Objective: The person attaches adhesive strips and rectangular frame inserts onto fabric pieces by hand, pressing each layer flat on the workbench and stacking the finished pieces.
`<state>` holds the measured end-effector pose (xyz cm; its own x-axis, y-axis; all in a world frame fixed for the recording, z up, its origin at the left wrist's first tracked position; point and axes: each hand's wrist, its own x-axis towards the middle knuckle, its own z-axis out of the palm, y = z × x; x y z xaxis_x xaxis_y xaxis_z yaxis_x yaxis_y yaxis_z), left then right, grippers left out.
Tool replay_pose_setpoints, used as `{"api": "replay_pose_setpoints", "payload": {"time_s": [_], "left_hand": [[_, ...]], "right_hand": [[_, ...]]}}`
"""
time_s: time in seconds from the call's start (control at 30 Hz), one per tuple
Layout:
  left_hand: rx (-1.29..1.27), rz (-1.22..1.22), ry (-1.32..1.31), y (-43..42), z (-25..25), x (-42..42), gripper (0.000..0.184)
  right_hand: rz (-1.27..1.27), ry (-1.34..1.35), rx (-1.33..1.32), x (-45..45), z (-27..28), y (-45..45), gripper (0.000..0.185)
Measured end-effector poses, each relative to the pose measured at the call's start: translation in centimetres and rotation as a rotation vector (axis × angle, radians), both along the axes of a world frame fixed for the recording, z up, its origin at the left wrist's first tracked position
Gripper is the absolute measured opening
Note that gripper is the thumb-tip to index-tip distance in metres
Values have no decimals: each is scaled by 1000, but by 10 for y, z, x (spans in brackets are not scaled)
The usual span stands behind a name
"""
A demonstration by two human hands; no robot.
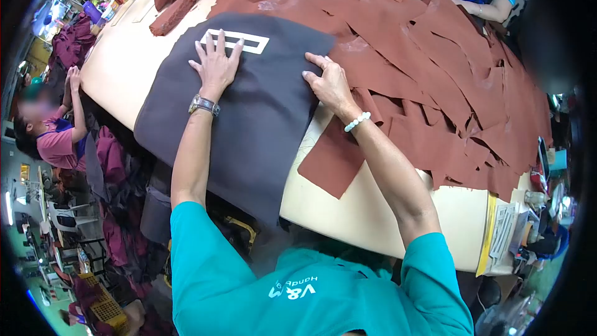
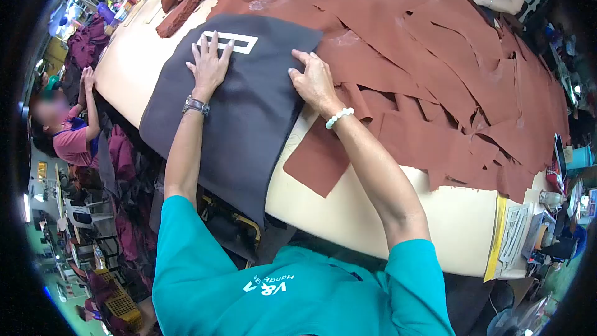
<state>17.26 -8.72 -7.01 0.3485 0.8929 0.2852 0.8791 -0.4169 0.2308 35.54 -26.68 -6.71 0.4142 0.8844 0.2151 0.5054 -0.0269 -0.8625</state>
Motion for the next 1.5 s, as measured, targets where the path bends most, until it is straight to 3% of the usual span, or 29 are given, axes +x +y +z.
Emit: {"api": "replay_pose_setpoints", "payload": {"time_s": [0.27,0.43,0.5,0.63,0.77,0.8,0.9,1.03,1.17,1.27,1.4,1.5], "left_hand": [[61,-50,-29,25,-6,-10,71],[233,-108,2,5,-1,6,68],[187,-115,-2,-4,-6,13,66],[90,-68,-52,-13,-11,21,67],[79,-41,-35,-16,-10,24,73],[75,-38,-17,-16,-9,24,75],[77,-25,4,-22,-6,26,82],[57,-6,17,-21,-5,28,88],[51,-6,30,-22,-4,29,88],[68,-1,44,-20,-6,30,88],[35,-2,62,-18,-6,30,90],[-46,-7,92,-19,2,31,91]], "right_hand": [[3,73,3,-6,5,9,41],[5,167,-2,2,4,6,42],[24,229,33,3,4,3,42],[-1,219,123,0,-6,-12,64],[92,-111,-107,-14,-1,-40,72],[31,-281,9,-20,-6,-39,72],[2,-493,-113,-23,-1,-31,71],[-45,-405,121,-9,11,-47,70],[-51,-639,-67,30,41,-91,72],[-52,-548,-38,46,62,-119,69],[-72,-498,21,21,71,-121,63],[-44,-422,268,-14,56,-94,57]]}}
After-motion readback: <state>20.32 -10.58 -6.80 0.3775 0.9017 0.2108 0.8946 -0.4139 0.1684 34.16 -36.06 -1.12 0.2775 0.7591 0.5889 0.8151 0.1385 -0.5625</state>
